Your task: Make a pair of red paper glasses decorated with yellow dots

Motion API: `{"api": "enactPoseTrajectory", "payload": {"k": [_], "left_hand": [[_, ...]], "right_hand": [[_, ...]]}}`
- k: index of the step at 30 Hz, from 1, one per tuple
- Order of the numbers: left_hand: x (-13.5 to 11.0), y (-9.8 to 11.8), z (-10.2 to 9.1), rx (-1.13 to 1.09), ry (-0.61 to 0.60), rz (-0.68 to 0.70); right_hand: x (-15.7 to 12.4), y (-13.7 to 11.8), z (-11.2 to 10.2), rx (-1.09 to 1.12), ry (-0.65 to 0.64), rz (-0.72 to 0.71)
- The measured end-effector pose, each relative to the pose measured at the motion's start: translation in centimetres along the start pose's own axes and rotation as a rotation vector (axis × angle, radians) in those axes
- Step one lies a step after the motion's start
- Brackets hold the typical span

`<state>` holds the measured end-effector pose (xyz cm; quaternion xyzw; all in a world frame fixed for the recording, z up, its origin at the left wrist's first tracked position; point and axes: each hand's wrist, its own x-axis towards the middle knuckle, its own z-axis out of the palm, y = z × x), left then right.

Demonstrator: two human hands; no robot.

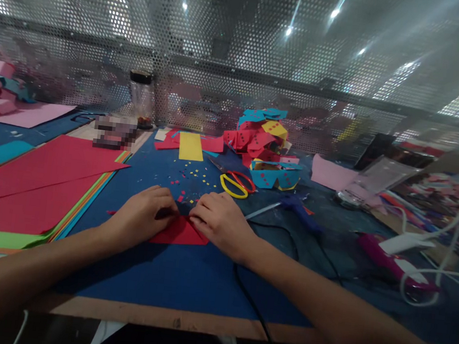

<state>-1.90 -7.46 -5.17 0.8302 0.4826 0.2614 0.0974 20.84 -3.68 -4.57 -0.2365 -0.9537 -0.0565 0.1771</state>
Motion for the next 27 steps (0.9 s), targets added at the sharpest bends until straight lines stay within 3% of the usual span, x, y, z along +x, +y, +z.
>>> {"api": "enactPoseTrajectory", "payload": {"k": [16,27], "left_hand": [[-0.5,-0.6,-0.5,0.115,-0.048,0.242],[-0.8,-0.8,-1.3,0.089,-0.120,0.230]], "right_hand": [[-0.4,-0.3,-0.6,-0.195,-0.060,-0.122],[-0.8,-0.1,-0.5,-0.222,-0.013,-0.167]]}}
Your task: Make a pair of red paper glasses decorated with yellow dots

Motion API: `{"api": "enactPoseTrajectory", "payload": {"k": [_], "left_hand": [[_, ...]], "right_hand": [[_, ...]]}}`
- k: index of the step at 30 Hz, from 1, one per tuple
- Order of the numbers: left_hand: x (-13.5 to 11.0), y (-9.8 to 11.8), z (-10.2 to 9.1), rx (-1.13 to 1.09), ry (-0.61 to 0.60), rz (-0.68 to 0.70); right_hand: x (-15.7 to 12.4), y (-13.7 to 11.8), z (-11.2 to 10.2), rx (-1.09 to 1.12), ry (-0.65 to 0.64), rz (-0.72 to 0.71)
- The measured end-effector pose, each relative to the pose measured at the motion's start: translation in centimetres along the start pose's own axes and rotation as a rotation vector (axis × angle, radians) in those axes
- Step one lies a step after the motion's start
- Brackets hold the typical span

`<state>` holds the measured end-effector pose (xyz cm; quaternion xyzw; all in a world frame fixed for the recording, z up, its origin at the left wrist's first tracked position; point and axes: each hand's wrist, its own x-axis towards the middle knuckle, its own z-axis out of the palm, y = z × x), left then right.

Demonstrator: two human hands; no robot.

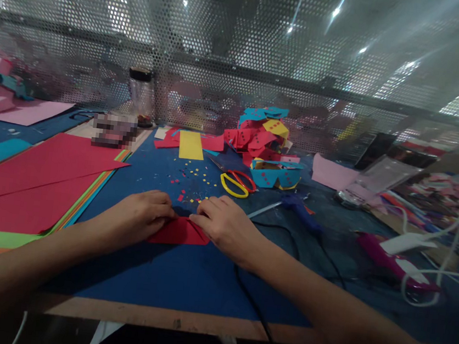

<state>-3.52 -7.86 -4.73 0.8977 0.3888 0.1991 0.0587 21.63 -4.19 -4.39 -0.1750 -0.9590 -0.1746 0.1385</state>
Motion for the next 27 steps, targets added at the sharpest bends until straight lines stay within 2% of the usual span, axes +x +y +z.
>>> {"api": "enactPoseTrajectory", "payload": {"k": [3,7,13,20,27], "left_hand": [[-0.1,0.2,-0.3,-0.012,-0.014,-0.015],[-0.1,0.3,-0.3,-0.026,0.001,-0.028],[0.2,0.2,-0.3,-0.071,0.002,-0.066],[0.5,0.1,-0.4,-0.199,0.024,-0.181],[0.5,-0.2,-0.2,-0.195,0.012,-0.222]], "right_hand": [[0.0,-0.1,-0.2,0.012,-0.006,0.000],[0.0,-0.2,-0.8,0.086,-0.084,0.016],[0.1,0.0,-1.2,0.330,-0.146,0.229],[0.2,0.2,-0.9,0.346,-0.152,0.385],[0.3,0.8,-0.9,0.388,-0.172,0.385]]}}
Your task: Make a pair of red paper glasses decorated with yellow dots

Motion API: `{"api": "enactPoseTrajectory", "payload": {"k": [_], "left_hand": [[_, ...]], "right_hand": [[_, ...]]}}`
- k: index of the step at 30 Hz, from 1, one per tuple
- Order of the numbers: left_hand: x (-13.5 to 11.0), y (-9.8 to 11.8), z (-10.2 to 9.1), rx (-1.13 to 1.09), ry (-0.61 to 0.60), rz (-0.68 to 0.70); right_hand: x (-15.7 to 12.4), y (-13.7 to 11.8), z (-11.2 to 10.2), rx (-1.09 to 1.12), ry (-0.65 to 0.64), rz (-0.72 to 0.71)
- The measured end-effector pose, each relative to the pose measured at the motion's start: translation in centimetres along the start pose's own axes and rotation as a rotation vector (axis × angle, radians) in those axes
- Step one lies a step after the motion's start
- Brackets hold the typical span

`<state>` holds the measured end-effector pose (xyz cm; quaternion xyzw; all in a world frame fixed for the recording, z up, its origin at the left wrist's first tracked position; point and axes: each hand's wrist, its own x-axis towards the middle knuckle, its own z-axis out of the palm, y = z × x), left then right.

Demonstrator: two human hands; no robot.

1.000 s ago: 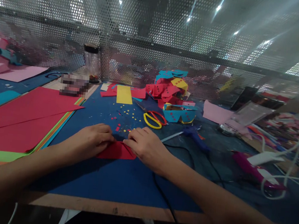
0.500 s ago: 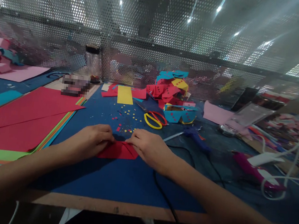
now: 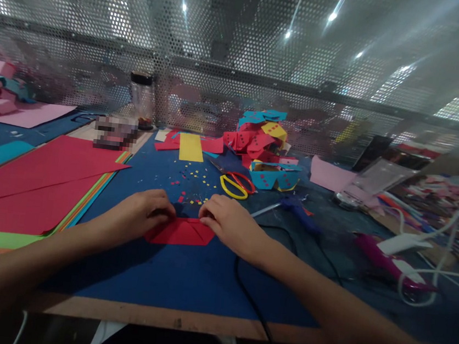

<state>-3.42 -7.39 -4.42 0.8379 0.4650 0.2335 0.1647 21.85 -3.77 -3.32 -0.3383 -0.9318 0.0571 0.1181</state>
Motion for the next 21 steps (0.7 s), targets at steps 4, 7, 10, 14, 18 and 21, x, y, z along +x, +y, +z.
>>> {"api": "enactPoseTrajectory", "payload": {"k": [4,7,10,14,18,21], "left_hand": [[0.03,0.02,-0.09,0.030,-0.018,-0.011],[0.07,0.04,-0.09,0.029,-0.034,-0.021],[0.10,0.07,-0.07,0.024,-0.033,-0.027],[0.05,0.16,-0.02,0.004,-0.013,-0.030],[0.02,0.37,-0.01,-0.029,-0.009,-0.067],[0.04,0.75,-0.23,-0.092,-0.032,-0.138]], "right_hand": [[0.05,0.32,0.12,0.042,-0.018,-0.006],[0.04,0.33,0.20,0.062,-0.012,0.000],[0.01,0.22,0.28,0.063,-0.008,0.018],[-0.15,0.03,0.36,0.053,-0.009,0.039],[-0.26,-0.19,0.25,0.023,-0.004,0.024],[-0.17,-0.29,0.02,0.029,0.009,0.033]]}}
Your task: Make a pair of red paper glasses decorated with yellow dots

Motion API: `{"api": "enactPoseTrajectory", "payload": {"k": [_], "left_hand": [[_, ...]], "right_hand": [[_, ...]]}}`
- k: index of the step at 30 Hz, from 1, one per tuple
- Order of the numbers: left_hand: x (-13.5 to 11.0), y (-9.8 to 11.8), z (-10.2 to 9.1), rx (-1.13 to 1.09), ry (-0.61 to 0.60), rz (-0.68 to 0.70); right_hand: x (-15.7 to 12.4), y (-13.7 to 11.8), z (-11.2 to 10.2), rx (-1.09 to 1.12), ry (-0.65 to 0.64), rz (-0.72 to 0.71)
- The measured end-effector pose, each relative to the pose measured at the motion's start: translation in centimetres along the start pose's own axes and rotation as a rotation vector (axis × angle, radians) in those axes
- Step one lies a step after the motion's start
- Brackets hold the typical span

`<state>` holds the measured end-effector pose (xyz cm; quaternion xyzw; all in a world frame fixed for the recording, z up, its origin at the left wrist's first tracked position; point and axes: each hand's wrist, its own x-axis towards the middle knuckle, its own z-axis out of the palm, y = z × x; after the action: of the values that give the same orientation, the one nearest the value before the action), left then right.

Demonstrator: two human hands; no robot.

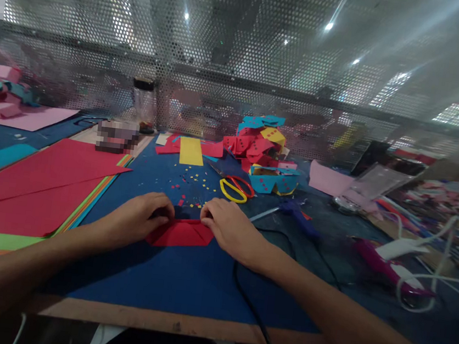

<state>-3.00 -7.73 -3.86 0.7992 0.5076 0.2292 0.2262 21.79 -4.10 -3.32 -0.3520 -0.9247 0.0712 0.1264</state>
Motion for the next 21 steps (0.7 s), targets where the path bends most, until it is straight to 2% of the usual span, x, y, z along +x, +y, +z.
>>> {"api": "enactPoseTrajectory", "payload": {"k": [8,14,21], "left_hand": [[-0.3,1.3,-0.9,-0.122,-0.092,-0.075],[-0.3,1.2,-0.9,-0.179,-0.119,-0.147],[-0.2,1.0,-1.0,-0.283,-0.145,-0.145]], "right_hand": [[0.2,0.0,-0.7,0.080,0.074,-0.030],[0.1,0.1,-1.1,0.142,0.124,-0.050],[0.1,0.0,-1.4,0.228,0.132,-0.002]]}}
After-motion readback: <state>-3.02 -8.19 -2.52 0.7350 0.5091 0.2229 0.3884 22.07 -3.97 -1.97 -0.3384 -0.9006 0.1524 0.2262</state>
